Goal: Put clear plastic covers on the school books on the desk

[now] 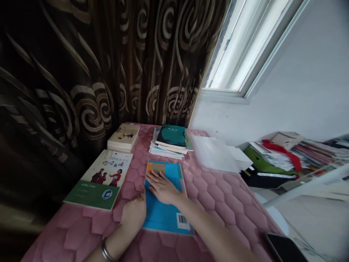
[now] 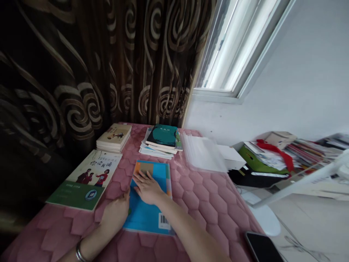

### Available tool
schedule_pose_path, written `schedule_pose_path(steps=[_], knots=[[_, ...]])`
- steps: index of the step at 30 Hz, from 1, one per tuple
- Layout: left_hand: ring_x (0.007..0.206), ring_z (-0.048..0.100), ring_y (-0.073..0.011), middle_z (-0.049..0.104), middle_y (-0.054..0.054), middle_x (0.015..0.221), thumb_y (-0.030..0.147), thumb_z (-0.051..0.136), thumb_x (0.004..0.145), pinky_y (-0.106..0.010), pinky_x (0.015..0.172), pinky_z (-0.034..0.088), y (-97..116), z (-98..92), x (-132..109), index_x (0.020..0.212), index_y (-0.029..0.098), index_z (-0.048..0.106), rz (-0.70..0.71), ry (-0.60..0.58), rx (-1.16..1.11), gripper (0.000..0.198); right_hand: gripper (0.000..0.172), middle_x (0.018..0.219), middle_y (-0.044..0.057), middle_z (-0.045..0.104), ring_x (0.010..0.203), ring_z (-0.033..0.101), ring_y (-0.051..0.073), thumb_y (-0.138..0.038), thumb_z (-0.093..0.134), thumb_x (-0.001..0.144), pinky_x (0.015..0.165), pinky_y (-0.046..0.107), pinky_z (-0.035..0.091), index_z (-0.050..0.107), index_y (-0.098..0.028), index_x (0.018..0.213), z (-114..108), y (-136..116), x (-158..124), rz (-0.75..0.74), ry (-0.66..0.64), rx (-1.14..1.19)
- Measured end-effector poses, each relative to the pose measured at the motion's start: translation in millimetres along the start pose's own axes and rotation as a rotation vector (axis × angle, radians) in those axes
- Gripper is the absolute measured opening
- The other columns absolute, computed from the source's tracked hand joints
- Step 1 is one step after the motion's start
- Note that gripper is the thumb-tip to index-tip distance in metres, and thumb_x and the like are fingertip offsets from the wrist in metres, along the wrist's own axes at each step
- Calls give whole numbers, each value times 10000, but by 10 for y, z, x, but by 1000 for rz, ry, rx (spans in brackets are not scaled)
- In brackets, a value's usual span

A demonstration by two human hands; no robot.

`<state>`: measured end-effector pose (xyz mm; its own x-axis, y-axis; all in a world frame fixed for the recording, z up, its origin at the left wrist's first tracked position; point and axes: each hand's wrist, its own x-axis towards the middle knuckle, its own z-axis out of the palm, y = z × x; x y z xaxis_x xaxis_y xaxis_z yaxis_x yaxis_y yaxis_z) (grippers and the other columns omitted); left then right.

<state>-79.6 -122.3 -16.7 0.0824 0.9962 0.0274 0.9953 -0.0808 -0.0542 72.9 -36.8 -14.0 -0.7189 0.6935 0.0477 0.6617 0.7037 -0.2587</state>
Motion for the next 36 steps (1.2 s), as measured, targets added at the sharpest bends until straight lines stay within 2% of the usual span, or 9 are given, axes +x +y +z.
schedule_pose_path(steps=[4,7,14,18,22,25,28,30,36], knots=[[697,727,-233,727,-147,795,-7,406,861,-272,559,574,-3,9,-10,1351,119,532,-1,-10,-20,521,538,1559,47,253,1459,154,192,-395,241,1005,1196,437,131,331,-159,1479,-92,174,369,79,-43,-39],[707,728,-227,726,-149,818,-10,402,863,-267,565,575,-7,-1,-8,1325,118,557,5,-35,-24,504,531,1559,47,259,1455,180,197,-371,232,1001,1191,442,144,341,-162,1477,-114,261,526,114,-35,-62],[707,725,-235,720,-146,809,-6,383,866,-287,568,571,-9,-11,-5,1381,109,491,8,-47,-7,539,556,1565,54,243,1462,151,212,-390,208,999,1193,465,113,329,-140,1481,-60,229,578,158,0,-45],[701,724,-232,719,-142,796,-16,404,838,-274,557,557,-1,-32,0,1361,104,511,4,-46,-12,547,585,1572,71,209,1467,113,208,-417,203,1005,1202,445,95,310,-93,1481,11,3,363,93,-8,-15],[723,727,-240,723,-153,835,13,375,872,-283,569,557,1,-42,2,1297,112,574,-7,-33,-14,480,560,1567,76,217,1463,129,182,-388,184,1016,1207,416,132,308,-104,1483,110,-255,-13,21,55,-13],[727,726,-245,726,-160,861,25,385,875,-291,571,560,-5,-42,1,1348,120,528,4,-31,-25,503,599,1571,103,172,1463,118,200,-438,193,1012,1204,416,164,275,-91,1493,152,-347,-311,29,60,-6],[719,724,-243,724,-166,847,17,406,854,-282,570,558,-12,-51,-2,1365,113,512,26,-39,-2,531,665,1575,109,120,1464,92,214,-516,180,997,1207,418,158,243,-88,1501,125,-279,-556,69,41,16],[719,722,-244,722,-168,840,10,411,841,-280,565,557,-13,-61,-4,1363,107,516,32,-48,21,541,706,1573,121,101,1463,76,224,-550,165,986,1209,424,143,233,-69,1499,66,-147,-668,157,35,5],[670,711,-230,707,-146,766,-19,403,819,-267,543,544,-13,-72,-8,1356,115,530,38,-24,50,568,772,1569,150,77,1461,52,244,-581,106,971,1207,463,98,201,-20,1492,-133,229,-787,399,17,-66]])
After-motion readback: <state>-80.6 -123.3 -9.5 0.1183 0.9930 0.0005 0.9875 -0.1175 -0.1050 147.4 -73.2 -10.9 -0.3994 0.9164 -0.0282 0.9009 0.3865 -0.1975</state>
